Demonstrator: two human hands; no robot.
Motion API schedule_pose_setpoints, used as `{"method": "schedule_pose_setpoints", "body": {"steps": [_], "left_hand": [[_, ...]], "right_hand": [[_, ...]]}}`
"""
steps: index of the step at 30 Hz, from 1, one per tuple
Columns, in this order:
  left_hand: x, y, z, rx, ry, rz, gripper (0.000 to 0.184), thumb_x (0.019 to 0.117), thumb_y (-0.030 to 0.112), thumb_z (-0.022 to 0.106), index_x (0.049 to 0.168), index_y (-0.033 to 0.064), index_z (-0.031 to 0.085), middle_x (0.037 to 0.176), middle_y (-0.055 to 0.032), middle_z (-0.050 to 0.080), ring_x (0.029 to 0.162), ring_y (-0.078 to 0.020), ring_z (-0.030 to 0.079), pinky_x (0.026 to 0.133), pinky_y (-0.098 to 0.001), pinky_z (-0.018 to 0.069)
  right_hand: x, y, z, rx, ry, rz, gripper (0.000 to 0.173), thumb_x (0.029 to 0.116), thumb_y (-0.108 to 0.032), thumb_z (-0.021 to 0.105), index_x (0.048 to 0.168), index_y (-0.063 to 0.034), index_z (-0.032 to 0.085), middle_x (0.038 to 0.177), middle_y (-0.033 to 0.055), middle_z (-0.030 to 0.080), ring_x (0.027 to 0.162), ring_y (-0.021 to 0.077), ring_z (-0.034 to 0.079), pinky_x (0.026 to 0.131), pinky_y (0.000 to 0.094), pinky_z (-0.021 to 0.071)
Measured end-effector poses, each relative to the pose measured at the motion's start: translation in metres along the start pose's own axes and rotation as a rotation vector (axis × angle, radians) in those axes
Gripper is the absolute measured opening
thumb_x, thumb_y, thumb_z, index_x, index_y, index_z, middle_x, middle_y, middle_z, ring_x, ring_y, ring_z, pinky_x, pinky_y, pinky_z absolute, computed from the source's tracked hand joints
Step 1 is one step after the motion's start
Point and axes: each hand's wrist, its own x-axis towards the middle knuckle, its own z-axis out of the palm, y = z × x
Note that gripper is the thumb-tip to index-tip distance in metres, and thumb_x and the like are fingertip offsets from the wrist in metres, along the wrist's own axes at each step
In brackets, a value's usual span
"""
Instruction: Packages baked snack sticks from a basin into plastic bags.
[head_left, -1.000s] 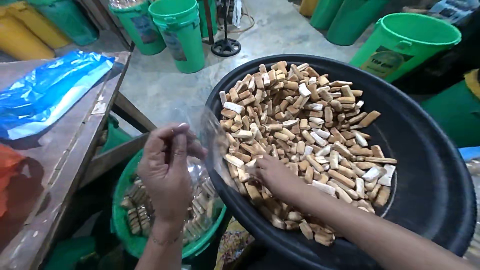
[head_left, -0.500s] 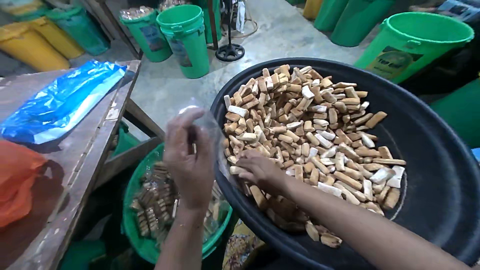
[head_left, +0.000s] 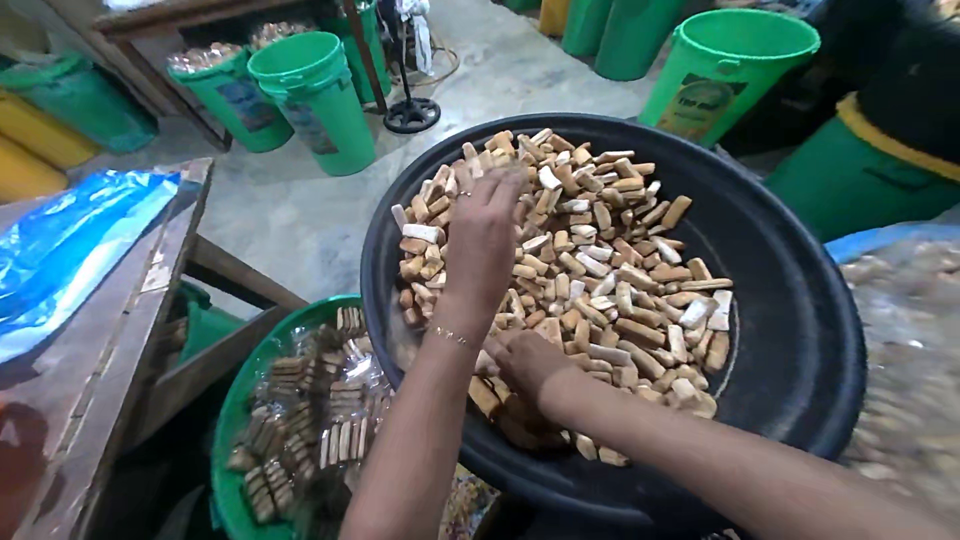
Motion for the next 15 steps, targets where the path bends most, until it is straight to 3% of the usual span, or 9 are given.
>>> {"method": "schedule_pose_setpoints", "body": {"steps": [2, 4, 6, 9, 11, 13, 15], "left_hand": [[0.004, -0.003, 0.012, 0.047, -0.087, 0.009, 0.038, 0.0933, -0.009, 0.060, 0.130, 0.0008, 0.065, 0.139, -0.0186, 0.061, 0.123, -0.0397, 0.060, 0.102, -0.0526, 0.0494], [0.002, -0.013, 0.021, 0.088, -0.146, -0.006, 0.035, 0.0934, -0.009, 0.060, 0.127, 0.0007, 0.066, 0.135, -0.0187, 0.063, 0.119, -0.0408, 0.062, 0.098, -0.0548, 0.0506], [-0.001, -0.026, 0.027, 0.107, -0.187, -0.065, 0.036, 0.0927, -0.011, 0.058, 0.126, 0.0008, 0.067, 0.133, -0.0189, 0.064, 0.119, -0.0422, 0.061, 0.099, -0.0574, 0.0495], [-0.004, -0.042, 0.028, 0.127, -0.178, -0.111, 0.032, 0.0956, -0.010, 0.055, 0.122, 0.0011, 0.070, 0.129, -0.0182, 0.067, 0.117, -0.0405, 0.064, 0.100, -0.0577, 0.0492], [-0.002, -0.045, 0.029, 0.154, -0.208, -0.124, 0.027, 0.0959, -0.008, 0.056, 0.116, 0.0005, 0.072, 0.125, -0.0183, 0.069, 0.117, -0.0401, 0.064, 0.101, -0.0573, 0.0485], [0.000, -0.040, 0.035, 0.175, -0.404, -0.153, 0.023, 0.0963, -0.001, 0.061, 0.115, 0.0027, 0.073, 0.122, -0.0187, 0.069, 0.118, -0.0409, 0.062, 0.102, -0.0589, 0.0469], [-0.001, -0.033, 0.047, 0.181, -0.665, -0.137, 0.019, 0.0994, 0.008, 0.061, 0.112, 0.0043, 0.074, 0.116, -0.0179, 0.070, 0.118, -0.0401, 0.061, 0.100, -0.0586, 0.0477]], "right_hand": [[-0.004, -0.009, 0.007, -0.047, -0.011, -0.034, 0.045, 0.1072, -0.009, 0.046, 0.148, 0.0117, 0.042, 0.147, 0.0331, 0.048, 0.139, 0.0478, 0.046, 0.115, 0.0573, 0.0352], [-0.003, -0.013, 0.027, -0.082, 0.134, -0.108, 0.039, 0.1015, -0.005, 0.054, 0.136, 0.0131, 0.054, 0.137, 0.0335, 0.056, 0.131, 0.0489, 0.052, 0.108, 0.0600, 0.0415], [0.004, -0.011, 0.040, -0.130, 0.239, -0.166, 0.036, 0.0994, -0.004, 0.056, 0.132, 0.0106, 0.059, 0.131, 0.0314, 0.059, 0.125, 0.0471, 0.057, 0.099, 0.0587, 0.0483], [-0.005, 0.002, 0.022, 0.012, 0.230, -0.173, 0.042, 0.0980, 0.002, 0.055, 0.140, 0.0039, 0.056, 0.135, 0.0311, 0.057, 0.128, 0.0489, 0.054, 0.101, 0.0607, 0.0472], [-0.016, 0.023, 0.019, 0.038, 0.297, -0.161, 0.045, 0.0984, 0.001, 0.055, 0.144, -0.0005, 0.055, 0.133, 0.0310, 0.058, 0.123, 0.0501, 0.057, 0.097, 0.0602, 0.0510], [-0.026, 0.047, 0.019, 0.050, 0.181, -0.087, 0.053, 0.1026, -0.004, 0.052, 0.155, -0.0040, 0.042, 0.139, 0.0334, 0.053, 0.129, 0.0525, 0.052, 0.103, 0.0618, 0.0460], [-0.036, 0.063, 0.014, 0.126, 0.096, -0.008, 0.053, 0.1079, -0.012, 0.047, 0.158, -0.0032, 0.035, 0.144, 0.0318, 0.048, 0.134, 0.0493, 0.048, 0.109, 0.0570, 0.0421]]}}
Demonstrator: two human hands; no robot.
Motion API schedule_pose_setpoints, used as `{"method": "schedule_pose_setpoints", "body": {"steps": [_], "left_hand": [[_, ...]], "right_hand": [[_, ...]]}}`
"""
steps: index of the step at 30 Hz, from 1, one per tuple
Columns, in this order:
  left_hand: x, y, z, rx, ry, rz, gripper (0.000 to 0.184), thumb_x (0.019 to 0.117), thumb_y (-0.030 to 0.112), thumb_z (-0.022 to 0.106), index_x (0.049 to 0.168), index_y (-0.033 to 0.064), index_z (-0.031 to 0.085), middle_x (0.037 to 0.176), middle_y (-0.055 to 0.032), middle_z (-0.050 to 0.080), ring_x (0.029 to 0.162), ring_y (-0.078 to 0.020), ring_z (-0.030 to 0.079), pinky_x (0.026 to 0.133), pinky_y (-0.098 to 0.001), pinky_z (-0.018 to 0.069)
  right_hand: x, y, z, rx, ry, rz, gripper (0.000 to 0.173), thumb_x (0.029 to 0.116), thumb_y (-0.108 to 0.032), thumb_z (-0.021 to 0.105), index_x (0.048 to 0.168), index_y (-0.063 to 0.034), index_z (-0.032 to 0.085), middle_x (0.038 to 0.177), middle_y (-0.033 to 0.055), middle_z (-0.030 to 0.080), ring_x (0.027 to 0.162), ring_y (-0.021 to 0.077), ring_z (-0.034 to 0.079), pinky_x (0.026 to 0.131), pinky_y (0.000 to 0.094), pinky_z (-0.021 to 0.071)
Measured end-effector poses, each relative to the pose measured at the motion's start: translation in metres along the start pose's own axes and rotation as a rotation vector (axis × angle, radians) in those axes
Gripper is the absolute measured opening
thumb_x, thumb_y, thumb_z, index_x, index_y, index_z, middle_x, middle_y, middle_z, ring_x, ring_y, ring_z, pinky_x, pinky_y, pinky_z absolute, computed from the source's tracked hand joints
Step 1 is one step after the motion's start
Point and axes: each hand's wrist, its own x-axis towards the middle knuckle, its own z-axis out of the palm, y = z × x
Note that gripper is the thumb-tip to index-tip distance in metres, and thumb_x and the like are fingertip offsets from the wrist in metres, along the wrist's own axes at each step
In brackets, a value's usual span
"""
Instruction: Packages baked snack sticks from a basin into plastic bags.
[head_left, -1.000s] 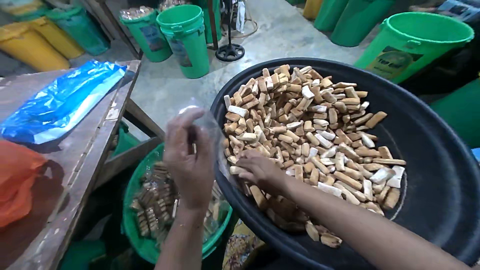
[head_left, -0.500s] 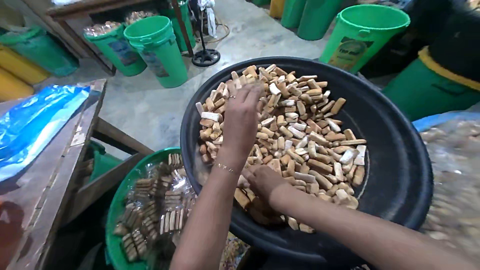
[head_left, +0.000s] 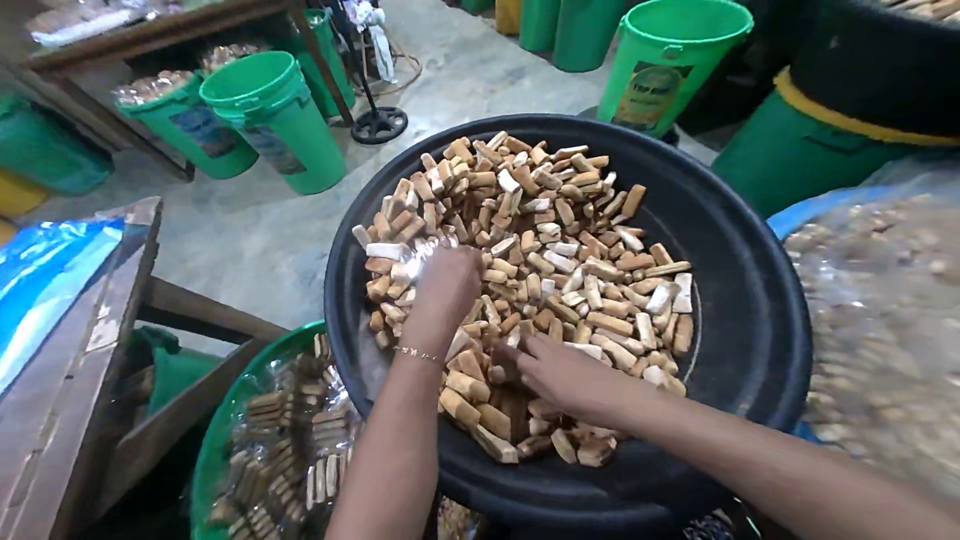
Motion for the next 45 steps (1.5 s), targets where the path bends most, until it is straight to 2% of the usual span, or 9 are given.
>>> {"method": "schedule_pose_setpoints", "body": {"steps": [6, 10, 18, 22, 25, 28, 33, 37, 45], "left_hand": [[0.001, 0.033, 0.013, -0.193, -0.323, 0.136, 0.034, 0.0975, 0.015, 0.065, 0.126, -0.0047, 0.064, 0.129, -0.0244, 0.062, 0.123, -0.0394, 0.059, 0.106, -0.0554, 0.0439], [-0.004, 0.060, 0.008, -0.411, -0.205, 0.143, 0.046, 0.0949, 0.001, 0.059, 0.141, 0.0015, 0.053, 0.143, -0.0190, 0.052, 0.119, -0.0266, 0.060, 0.101, -0.0386, 0.0494], [-0.013, 0.070, 0.031, -0.435, 0.251, 0.250, 0.054, 0.0918, -0.006, 0.060, 0.145, -0.0019, 0.052, 0.145, -0.0290, 0.049, 0.121, -0.0430, 0.060, 0.096, -0.0536, 0.0535], [-0.030, 0.089, 0.022, -0.452, 0.381, 0.513, 0.047, 0.0864, -0.010, 0.060, 0.133, -0.0087, 0.061, 0.133, -0.0332, 0.056, 0.104, -0.0398, 0.067, 0.083, -0.0478, 0.0584], [-0.025, 0.060, 0.010, -0.663, 0.516, 0.628, 0.029, 0.0954, 0.001, 0.057, 0.122, -0.0064, 0.067, 0.130, -0.0230, 0.061, 0.114, -0.0168, 0.062, 0.096, -0.0284, 0.0527], [-0.012, 0.023, -0.011, -1.110, 0.391, 0.420, 0.059, 0.1036, 0.022, 0.049, 0.145, -0.0136, 0.028, 0.138, -0.0066, 0.050, 0.122, -0.0034, 0.056, 0.100, -0.0259, 0.0516], [-0.010, 0.021, -0.005, -1.503, -0.083, 0.196, 0.036, 0.1095, 0.027, 0.035, 0.104, 0.0263, 0.070, 0.092, 0.0140, 0.076, 0.086, -0.0004, 0.071, 0.081, -0.0233, 0.0599], [-0.012, 0.038, 0.002, -1.436, 0.167, 0.139, 0.040, 0.1096, 0.012, 0.025, 0.098, 0.0251, 0.061, 0.081, 0.0210, 0.069, 0.076, 0.0067, 0.065, 0.072, -0.0169, 0.0568], [-0.001, 0.017, 0.001, -1.265, 0.625, -0.011, 0.032, 0.1104, 0.013, 0.025, 0.095, 0.0116, 0.053, 0.070, 0.0190, 0.058, 0.062, 0.0070, 0.058, 0.064, -0.0140, 0.0527]], "right_hand": [[-0.026, 0.038, -0.029, 0.524, 0.599, 0.149, 0.043, 0.0980, -0.019, 0.067, 0.136, -0.0015, 0.057, 0.131, 0.0192, 0.060, 0.104, 0.0223, 0.067, 0.089, 0.0372, 0.0575], [-0.021, 0.039, -0.033, 0.202, 0.740, 0.094, 0.039, 0.0939, -0.005, 0.068, 0.132, 0.0024, 0.063, 0.127, 0.0277, 0.060, 0.108, 0.0345, 0.066, 0.092, 0.0423, 0.0561], [-0.033, 0.007, -0.069, 0.337, 0.539, 0.201, 0.048, 0.0976, -0.006, 0.064, 0.145, -0.0020, 0.055, 0.153, 0.0271, 0.040, 0.126, 0.0345, 0.059, 0.103, 0.0417, 0.0521], [-0.029, 0.007, -0.075, 0.261, 0.493, 0.212, 0.024, 0.0983, 0.000, 0.060, 0.119, 0.0122, 0.065, 0.122, 0.0309, 0.064, 0.116, 0.0426, 0.064, 0.101, 0.0546, 0.0493], [-0.040, 0.005, -0.087, 0.250, 0.585, 0.142, 0.028, 0.1003, -0.005, 0.059, 0.124, 0.0088, 0.064, 0.119, 0.0271, 0.067, 0.114, 0.0398, 0.065, 0.101, 0.0542, 0.0495], [-0.051, 0.004, -0.097, 0.305, 0.786, -0.081, 0.041, 0.0986, -0.009, 0.065, 0.137, 0.0040, 0.061, 0.120, 0.0247, 0.070, 0.111, 0.0345, 0.069, 0.101, 0.0474, 0.0517], [-0.057, -0.006, -0.112, 0.199, 0.556, -0.256, 0.041, 0.0962, -0.006, 0.068, 0.136, 0.0030, 0.063, 0.109, 0.0238, 0.073, 0.099, 0.0353, 0.071, 0.092, 0.0509, 0.0544], [-0.054, -0.017, -0.116, 0.130, 0.316, -0.141, 0.042, 0.1031, -0.011, 0.059, 0.144, -0.0007, 0.057, 0.114, 0.0249, 0.070, 0.105, 0.0390, 0.068, 0.095, 0.0554, 0.0503], [-0.008, -0.030, -0.076, 0.106, 0.641, -0.133, 0.028, 0.1034, -0.005, 0.053, 0.127, 0.0023, 0.065, 0.102, 0.0234, 0.072, 0.094, 0.0401, 0.072, 0.081, 0.0568, 0.0559]]}}
